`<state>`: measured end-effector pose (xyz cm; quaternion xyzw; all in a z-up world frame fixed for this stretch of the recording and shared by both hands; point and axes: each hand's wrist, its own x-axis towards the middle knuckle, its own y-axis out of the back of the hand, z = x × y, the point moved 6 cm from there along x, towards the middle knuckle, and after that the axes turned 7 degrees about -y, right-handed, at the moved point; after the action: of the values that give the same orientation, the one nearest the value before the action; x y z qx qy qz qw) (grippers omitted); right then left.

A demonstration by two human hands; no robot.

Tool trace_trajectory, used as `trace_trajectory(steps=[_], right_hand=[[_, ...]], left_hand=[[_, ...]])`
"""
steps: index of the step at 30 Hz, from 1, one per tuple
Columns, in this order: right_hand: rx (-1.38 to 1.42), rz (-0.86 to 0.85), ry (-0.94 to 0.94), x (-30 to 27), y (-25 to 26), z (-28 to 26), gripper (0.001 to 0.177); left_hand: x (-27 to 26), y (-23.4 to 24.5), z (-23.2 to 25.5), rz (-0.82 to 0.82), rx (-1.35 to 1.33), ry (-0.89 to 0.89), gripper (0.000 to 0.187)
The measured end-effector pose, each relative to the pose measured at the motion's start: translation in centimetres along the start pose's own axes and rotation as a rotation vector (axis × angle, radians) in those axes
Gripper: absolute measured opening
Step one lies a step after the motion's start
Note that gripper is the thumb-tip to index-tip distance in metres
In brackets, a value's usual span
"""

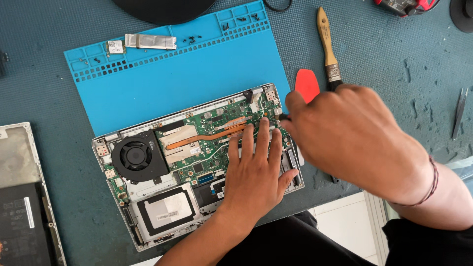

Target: The person uses a screwdriver to remove screws from the internal components of a disassembled laptop placed on a blue mat. They then use their hands to disconnect ribbon cables and remove small parts from the motherboard area.

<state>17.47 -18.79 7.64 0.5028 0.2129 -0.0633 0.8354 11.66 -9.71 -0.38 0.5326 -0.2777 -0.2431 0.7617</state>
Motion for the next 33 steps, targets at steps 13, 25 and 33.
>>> trace_trajectory(steps=[13,25,33], right_hand=[[0.134,-0.100,-0.007,1.6,-0.4,1.3,0.033],[0.653,0.436,0.070,-4.0,0.2,2.0,0.024],[1.470,0.351,0.365,-7.7,-5.2,-3.4,0.009]], left_hand=[[-0.1,-0.2,0.0,0.001,0.007,-0.002,0.073],[-3.0,4.2,-0.9,0.108,-0.479,-0.033,0.060],[-8.3,5.8,-1.8,0.440,-0.938,0.170,0.023]])
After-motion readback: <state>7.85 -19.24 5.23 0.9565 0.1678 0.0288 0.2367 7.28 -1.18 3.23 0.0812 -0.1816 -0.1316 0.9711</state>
